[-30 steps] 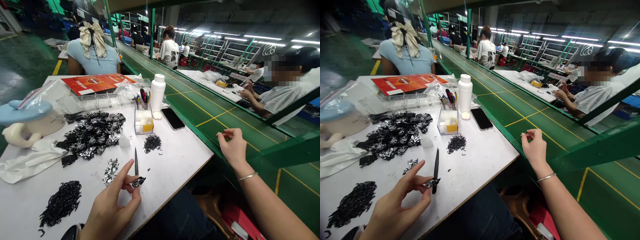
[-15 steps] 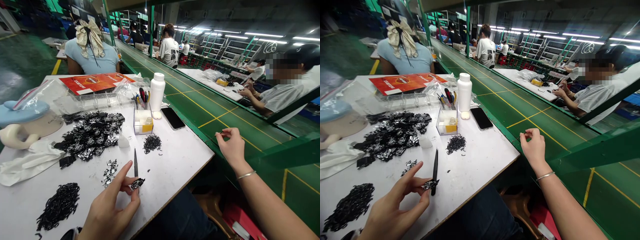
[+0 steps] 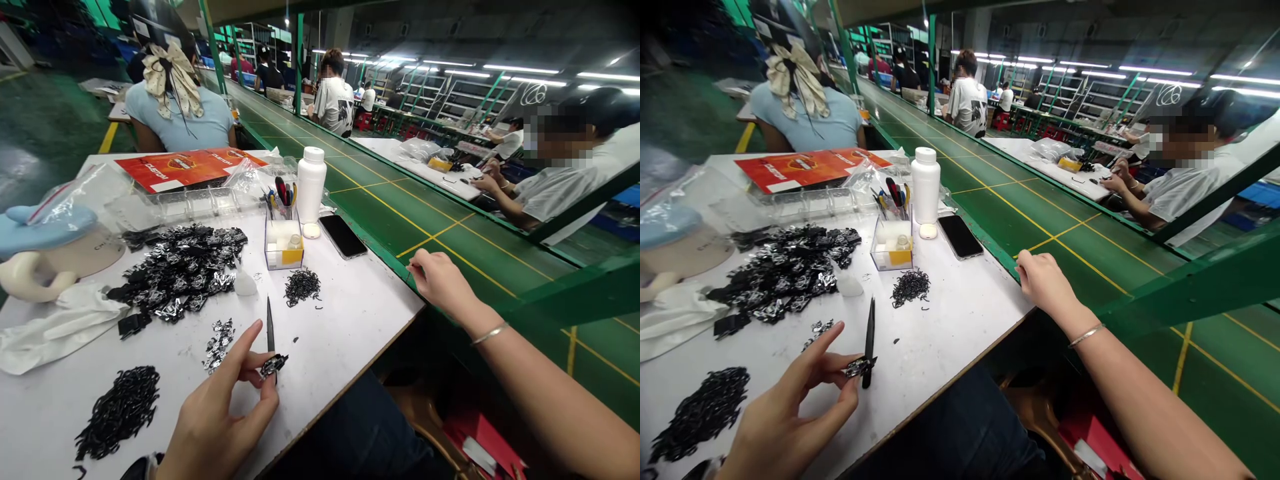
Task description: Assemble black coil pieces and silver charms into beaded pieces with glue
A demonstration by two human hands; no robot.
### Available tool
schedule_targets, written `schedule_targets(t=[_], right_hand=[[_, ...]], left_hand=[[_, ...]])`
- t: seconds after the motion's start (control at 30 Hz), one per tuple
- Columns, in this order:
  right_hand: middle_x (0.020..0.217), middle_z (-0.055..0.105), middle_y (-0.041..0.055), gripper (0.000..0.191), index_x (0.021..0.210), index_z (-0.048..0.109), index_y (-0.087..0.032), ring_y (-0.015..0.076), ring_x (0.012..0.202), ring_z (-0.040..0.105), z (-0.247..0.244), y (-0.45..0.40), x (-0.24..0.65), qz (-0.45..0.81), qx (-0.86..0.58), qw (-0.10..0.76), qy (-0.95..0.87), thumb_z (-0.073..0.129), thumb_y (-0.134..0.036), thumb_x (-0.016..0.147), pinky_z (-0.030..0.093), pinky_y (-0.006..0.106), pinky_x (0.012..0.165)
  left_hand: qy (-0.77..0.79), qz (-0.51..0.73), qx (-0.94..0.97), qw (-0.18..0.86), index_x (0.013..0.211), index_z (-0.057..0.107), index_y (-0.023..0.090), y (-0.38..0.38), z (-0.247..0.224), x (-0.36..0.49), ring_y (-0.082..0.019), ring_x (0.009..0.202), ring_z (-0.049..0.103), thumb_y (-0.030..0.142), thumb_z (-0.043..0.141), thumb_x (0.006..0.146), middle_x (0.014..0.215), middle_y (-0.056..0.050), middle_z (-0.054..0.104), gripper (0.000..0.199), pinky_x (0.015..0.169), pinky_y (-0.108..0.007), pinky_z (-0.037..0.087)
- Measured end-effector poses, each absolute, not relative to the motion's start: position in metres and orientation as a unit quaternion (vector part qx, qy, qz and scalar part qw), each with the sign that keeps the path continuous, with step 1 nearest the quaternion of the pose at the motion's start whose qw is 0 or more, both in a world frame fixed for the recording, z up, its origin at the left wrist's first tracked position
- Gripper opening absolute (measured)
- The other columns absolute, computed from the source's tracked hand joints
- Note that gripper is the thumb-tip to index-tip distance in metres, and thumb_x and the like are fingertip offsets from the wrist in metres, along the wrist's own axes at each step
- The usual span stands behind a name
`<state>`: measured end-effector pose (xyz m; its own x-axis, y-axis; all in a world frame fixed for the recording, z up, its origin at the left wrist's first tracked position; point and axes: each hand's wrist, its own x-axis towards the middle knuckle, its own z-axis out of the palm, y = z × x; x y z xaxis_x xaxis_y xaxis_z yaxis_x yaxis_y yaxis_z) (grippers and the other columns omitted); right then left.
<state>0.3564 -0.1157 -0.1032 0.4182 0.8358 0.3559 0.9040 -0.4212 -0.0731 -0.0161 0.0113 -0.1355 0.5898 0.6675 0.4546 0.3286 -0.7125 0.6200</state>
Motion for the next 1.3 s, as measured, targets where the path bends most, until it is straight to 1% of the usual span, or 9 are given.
schedule_targets(t=[0.07,0.17,0.33,0.47,0.6,0.73,0.93,1.1,1.3], right_hand=[[0.071,0.059,0.0035,0.003,0.086,0.052,-0.018,0.0178,0.065,0.053,-0.100,-0.109,0.365,-0.130,-0.855,0.122,-0.488,0.053,-0.020,0.083,0.045,0.033,0.068],[0.074,0.057,0.0005,0.018,0.099,0.054,-0.015,0.0128,0.062,0.053,-0.099,-0.097,0.383,-0.115,-0.885,0.121,-0.435,0.053,-0.030,0.090,0.047,0.029,0.062],[0.099,0.061,0.0051,0.028,0.109,0.056,-0.014,0.0140,0.081,0.060,-0.105,-0.067,0.402,-0.053,-0.886,0.139,-0.438,0.054,-0.036,0.092,0.053,0.032,0.071],[0.101,0.061,0.0055,0.026,0.107,0.058,-0.014,0.0145,0.084,0.061,-0.104,-0.050,0.402,0.001,-0.863,0.178,-0.473,0.055,-0.035,0.091,0.054,0.033,0.073],[0.088,0.061,0.0026,0.027,0.103,0.057,-0.013,0.0124,0.073,0.060,-0.088,-0.052,0.399,-0.017,-0.844,0.277,-0.459,0.055,-0.037,0.091,0.052,0.031,0.069],[0.067,0.061,-0.0011,0.028,0.098,0.046,-0.018,0.0154,0.060,0.060,-0.069,-0.061,0.389,-0.014,-0.801,0.406,-0.441,0.059,-0.039,0.084,0.051,0.033,0.063],[0.063,0.062,-0.0017,0.033,0.090,0.042,-0.024,0.0200,0.062,0.064,-0.055,-0.048,0.353,0.028,-0.708,0.520,-0.476,0.062,-0.043,0.073,0.054,0.040,0.068],[0.067,0.056,-0.0032,0.028,0.091,0.039,-0.026,0.0202,0.073,0.067,-0.055,-0.006,0.315,-0.021,-0.634,0.577,-0.514,0.061,-0.037,0.077,0.053,0.041,0.079],[0.090,0.057,0.0015,0.017,0.099,0.045,-0.026,0.0191,0.084,0.065,-0.072,0.039,0.275,-0.174,-0.600,0.525,-0.577,0.055,-0.032,0.086,0.047,0.043,0.087]], left_hand=[[0.279,0.357,0.860,0.235,0.140,0.037,0.024,0.012,-0.136,-0.017,-0.013,0.073,0.069,0.026,0.054,0.085,0.081,0.000,0.068,0.058,0.069,-0.022,0.058],[0.268,0.366,0.860,0.234,0.140,0.037,0.024,0.014,-0.137,-0.017,-0.013,0.070,0.068,0.024,0.054,0.085,0.082,0.000,0.068,0.058,0.067,-0.022,0.058],[0.260,0.376,0.856,0.241,0.140,0.038,0.024,0.014,-0.138,-0.016,-0.011,0.066,0.067,0.022,0.055,0.083,0.082,0.000,0.068,0.059,0.061,-0.019,0.058],[0.256,0.377,0.854,0.251,0.139,0.039,0.024,0.013,-0.137,-0.016,-0.012,0.072,0.069,0.021,0.055,0.083,0.082,0.000,0.068,0.059,0.049,-0.013,0.054],[0.252,0.378,0.857,0.243,0.139,0.039,0.023,0.013,-0.137,-0.017,-0.014,0.077,0.070,0.021,0.054,0.084,0.080,0.000,0.067,0.057,0.059,-0.017,0.057],[0.257,0.369,0.858,0.250,0.138,0.039,0.023,0.014,-0.137,-0.016,-0.013,0.074,0.069,0.020,0.053,0.083,0.080,0.000,0.068,0.057,0.056,-0.016,0.056],[0.250,0.368,0.861,0.246,0.138,0.039,0.022,0.012,-0.136,-0.015,-0.011,0.067,0.067,0.017,0.053,0.082,0.083,0.000,0.069,0.057,0.063,-0.019,0.058],[0.244,0.365,0.863,0.251,0.138,0.037,0.022,0.010,-0.130,-0.014,-0.011,0.067,0.067,0.013,0.051,0.082,0.083,0.000,0.068,0.058,0.061,-0.018,0.057],[0.242,0.376,0.862,0.239,0.137,0.037,0.020,0.010,-0.127,-0.014,-0.012,0.072,0.068,0.010,0.050,0.081,0.078,0.000,0.067,0.059,0.074,-0.023,0.058]])
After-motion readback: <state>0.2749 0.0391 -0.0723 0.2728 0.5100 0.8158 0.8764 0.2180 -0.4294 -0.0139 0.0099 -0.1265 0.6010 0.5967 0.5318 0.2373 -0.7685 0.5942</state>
